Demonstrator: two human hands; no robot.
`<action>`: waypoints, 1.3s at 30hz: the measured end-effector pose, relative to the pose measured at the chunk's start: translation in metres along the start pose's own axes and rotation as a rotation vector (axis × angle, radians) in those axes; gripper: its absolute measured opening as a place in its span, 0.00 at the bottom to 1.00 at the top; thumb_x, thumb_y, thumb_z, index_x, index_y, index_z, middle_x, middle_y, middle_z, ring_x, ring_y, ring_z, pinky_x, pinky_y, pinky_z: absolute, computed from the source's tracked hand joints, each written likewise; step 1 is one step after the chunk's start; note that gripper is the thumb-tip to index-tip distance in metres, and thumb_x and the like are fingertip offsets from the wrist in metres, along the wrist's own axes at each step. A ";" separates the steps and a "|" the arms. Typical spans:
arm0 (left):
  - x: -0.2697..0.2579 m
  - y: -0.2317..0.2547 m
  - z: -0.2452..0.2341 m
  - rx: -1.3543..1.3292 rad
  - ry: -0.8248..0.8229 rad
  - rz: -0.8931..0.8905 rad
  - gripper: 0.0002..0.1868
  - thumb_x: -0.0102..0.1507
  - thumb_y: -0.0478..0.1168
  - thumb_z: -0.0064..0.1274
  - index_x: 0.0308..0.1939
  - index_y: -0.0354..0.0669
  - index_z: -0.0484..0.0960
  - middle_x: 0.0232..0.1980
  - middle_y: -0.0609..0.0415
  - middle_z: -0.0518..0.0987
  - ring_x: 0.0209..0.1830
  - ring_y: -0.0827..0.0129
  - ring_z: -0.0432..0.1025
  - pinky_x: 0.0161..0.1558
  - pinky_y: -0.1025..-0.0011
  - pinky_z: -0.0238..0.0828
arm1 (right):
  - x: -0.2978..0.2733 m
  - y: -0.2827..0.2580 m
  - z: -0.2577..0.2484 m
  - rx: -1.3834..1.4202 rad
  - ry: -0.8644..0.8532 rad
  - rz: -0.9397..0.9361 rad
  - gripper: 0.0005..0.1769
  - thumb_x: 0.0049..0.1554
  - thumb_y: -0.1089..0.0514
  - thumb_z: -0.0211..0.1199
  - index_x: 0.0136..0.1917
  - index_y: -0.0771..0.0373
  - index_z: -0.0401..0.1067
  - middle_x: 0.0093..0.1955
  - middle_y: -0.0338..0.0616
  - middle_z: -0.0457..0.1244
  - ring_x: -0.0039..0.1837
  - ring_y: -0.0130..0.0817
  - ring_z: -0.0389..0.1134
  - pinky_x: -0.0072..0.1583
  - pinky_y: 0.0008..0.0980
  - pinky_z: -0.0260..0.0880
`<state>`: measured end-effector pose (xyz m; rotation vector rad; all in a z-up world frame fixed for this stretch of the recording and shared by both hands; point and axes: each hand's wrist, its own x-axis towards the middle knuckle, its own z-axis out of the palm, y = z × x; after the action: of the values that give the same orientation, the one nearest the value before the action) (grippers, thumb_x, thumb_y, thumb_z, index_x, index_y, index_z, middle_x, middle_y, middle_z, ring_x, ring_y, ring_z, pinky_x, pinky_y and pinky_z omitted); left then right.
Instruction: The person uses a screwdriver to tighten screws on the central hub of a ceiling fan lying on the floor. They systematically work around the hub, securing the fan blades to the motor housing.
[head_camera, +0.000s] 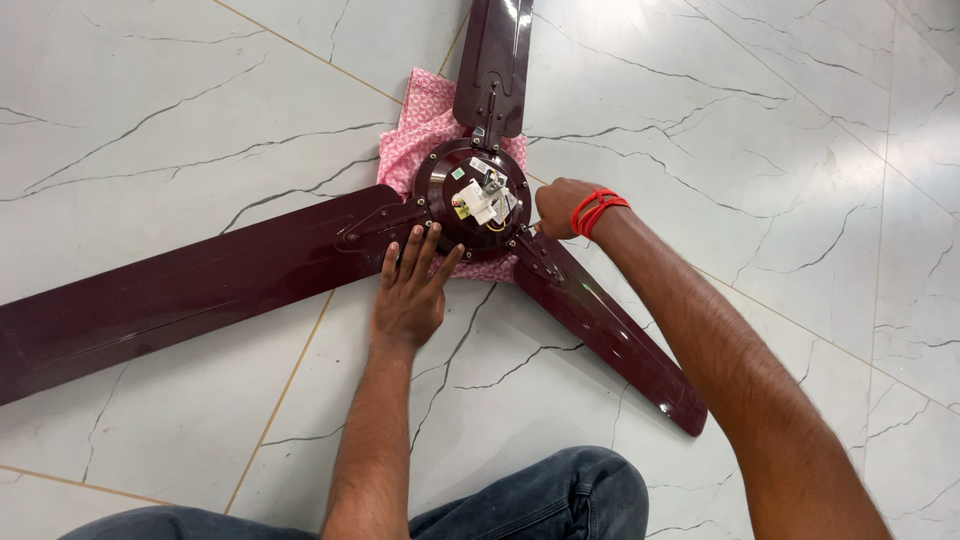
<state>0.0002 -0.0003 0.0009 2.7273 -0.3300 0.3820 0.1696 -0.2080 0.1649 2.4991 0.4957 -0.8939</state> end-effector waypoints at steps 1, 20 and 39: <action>0.000 0.000 0.000 -0.013 0.002 0.003 0.43 0.63 0.36 0.51 0.79 0.70 0.54 0.85 0.57 0.46 0.85 0.64 0.38 0.81 0.54 0.31 | 0.000 -0.001 -0.002 -0.018 0.006 -0.011 0.17 0.58 0.48 0.65 0.41 0.66 0.80 0.42 0.56 0.72 0.49 0.52 0.75 0.52 0.49 0.74; 0.000 0.000 0.001 -0.022 -0.010 -0.003 0.42 0.63 0.36 0.49 0.80 0.70 0.54 0.85 0.57 0.46 0.85 0.64 0.38 0.81 0.53 0.30 | -0.016 -0.027 0.000 -0.467 0.218 -0.191 0.05 0.55 0.60 0.64 0.40 0.56 0.81 0.46 0.44 0.72 0.51 0.44 0.75 0.49 0.43 0.77; 0.000 -0.001 0.001 -0.043 0.044 -0.006 0.42 0.64 0.38 0.51 0.80 0.69 0.54 0.85 0.56 0.48 0.85 0.63 0.40 0.81 0.52 0.33 | -0.040 0.004 0.034 0.782 0.733 0.022 0.22 0.46 0.59 0.77 0.52 0.69 0.76 0.44 0.52 0.72 0.46 0.38 0.76 0.51 0.35 0.76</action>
<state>0.0009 0.0005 -0.0001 2.6734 -0.3138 0.4278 0.1254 -0.2361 0.1692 3.5391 0.3658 -0.0982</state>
